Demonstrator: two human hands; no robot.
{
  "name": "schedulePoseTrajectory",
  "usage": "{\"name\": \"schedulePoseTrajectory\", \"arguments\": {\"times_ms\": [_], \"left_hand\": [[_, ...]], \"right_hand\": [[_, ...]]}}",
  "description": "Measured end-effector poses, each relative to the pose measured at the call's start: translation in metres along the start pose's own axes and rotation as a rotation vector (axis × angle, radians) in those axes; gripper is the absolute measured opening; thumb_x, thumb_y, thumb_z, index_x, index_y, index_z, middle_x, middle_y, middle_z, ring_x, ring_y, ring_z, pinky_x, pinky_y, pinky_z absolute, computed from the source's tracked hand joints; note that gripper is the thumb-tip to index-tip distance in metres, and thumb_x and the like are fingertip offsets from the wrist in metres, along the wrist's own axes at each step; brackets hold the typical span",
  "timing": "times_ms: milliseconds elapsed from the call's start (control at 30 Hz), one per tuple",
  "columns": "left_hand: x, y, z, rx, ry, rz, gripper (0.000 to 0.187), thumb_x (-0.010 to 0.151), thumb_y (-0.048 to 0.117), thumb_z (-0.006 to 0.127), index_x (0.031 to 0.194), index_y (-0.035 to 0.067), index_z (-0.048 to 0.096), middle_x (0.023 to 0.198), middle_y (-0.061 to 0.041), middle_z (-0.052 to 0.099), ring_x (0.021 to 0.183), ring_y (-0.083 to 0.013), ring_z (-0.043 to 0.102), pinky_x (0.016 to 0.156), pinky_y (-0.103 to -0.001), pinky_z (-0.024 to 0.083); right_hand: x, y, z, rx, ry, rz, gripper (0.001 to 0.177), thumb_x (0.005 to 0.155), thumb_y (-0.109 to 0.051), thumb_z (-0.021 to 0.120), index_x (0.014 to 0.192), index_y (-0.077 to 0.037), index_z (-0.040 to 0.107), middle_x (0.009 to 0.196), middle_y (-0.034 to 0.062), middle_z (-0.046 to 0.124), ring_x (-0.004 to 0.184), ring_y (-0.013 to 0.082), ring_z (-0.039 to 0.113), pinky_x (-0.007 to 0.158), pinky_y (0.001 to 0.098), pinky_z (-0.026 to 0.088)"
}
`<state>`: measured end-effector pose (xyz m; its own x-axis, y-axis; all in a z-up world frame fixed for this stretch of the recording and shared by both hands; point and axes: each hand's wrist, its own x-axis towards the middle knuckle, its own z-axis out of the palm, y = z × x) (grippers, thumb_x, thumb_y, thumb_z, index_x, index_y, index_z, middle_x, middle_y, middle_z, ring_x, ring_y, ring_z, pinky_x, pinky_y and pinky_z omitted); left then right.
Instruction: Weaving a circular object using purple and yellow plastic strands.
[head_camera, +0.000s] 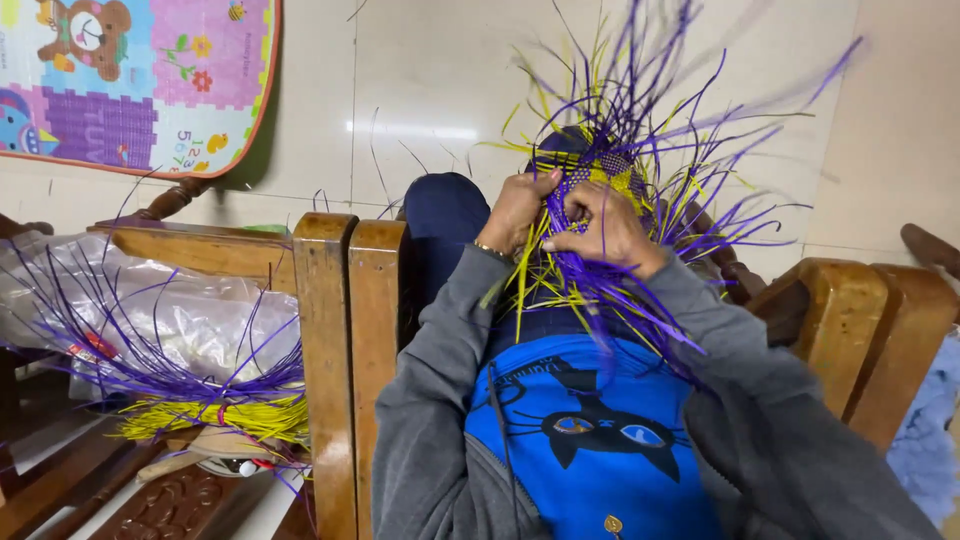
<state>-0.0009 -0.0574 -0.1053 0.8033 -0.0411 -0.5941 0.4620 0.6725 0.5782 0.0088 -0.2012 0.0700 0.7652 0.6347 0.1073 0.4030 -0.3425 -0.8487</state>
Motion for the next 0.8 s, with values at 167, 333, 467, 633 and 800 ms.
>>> {"name": "schedulePoseTrajectory", "arguments": {"times_ms": [167,333,467,633,800], "left_hand": [[-0.040,0.032,0.003,0.110,0.185,0.153,0.025,0.089,0.016,0.069,0.095,-0.008,0.066,0.084,-0.020,0.067,0.071,-0.0255,0.065,0.066,-0.039,0.056],[-0.100,0.060,0.004,0.549,0.369,0.434,0.017,0.085,0.021,0.071,0.096,0.008,0.074,0.079,-0.011,0.071,0.066,-0.0183,0.067,0.062,-0.029,0.055],[-0.158,0.068,0.015,0.820,0.645,0.918,0.013,0.080,0.011,0.070,0.093,0.011,0.069,0.082,-0.010,0.065,0.076,-0.0283,0.061,0.070,-0.035,0.050],[-0.185,0.032,0.006,0.918,0.338,0.504,0.004,0.077,0.013,0.073,0.077,0.010,0.071,0.068,-0.009,0.066,0.064,-0.0245,0.062,0.062,-0.033,0.050],[-0.141,-0.016,0.011,0.651,0.133,0.198,0.026,0.068,0.026,0.083,0.088,0.014,0.073,0.062,0.003,0.058,0.059,-0.0086,0.053,0.056,-0.022,0.047]], "right_hand": [[-0.021,0.054,0.018,0.138,0.072,0.156,0.033,0.073,-0.032,0.085,0.087,-0.011,0.063,0.074,0.0065,0.058,0.066,0.0180,0.052,0.063,0.0328,0.044],[-0.003,0.080,0.018,0.273,0.055,0.266,0.016,0.093,-0.021,0.068,0.100,-0.007,0.064,0.067,0.0065,0.064,0.062,0.0166,0.060,0.064,0.0300,0.047],[0.005,0.064,0.017,0.310,0.088,0.301,0.010,0.092,-0.014,0.067,0.098,-0.007,0.064,0.059,0.0048,0.061,0.055,0.0134,0.054,0.060,0.0257,0.043],[0.007,0.059,0.023,0.264,0.113,0.322,0.008,0.091,-0.012,0.068,0.096,-0.007,0.064,0.056,0.0048,0.060,0.052,0.0118,0.054,0.055,0.0234,0.042],[0.013,0.056,0.024,0.196,0.119,0.291,0.009,0.087,-0.008,0.070,0.091,-0.004,0.064,0.058,0.0101,0.061,0.054,0.0177,0.056,0.055,0.0275,0.044]]}}
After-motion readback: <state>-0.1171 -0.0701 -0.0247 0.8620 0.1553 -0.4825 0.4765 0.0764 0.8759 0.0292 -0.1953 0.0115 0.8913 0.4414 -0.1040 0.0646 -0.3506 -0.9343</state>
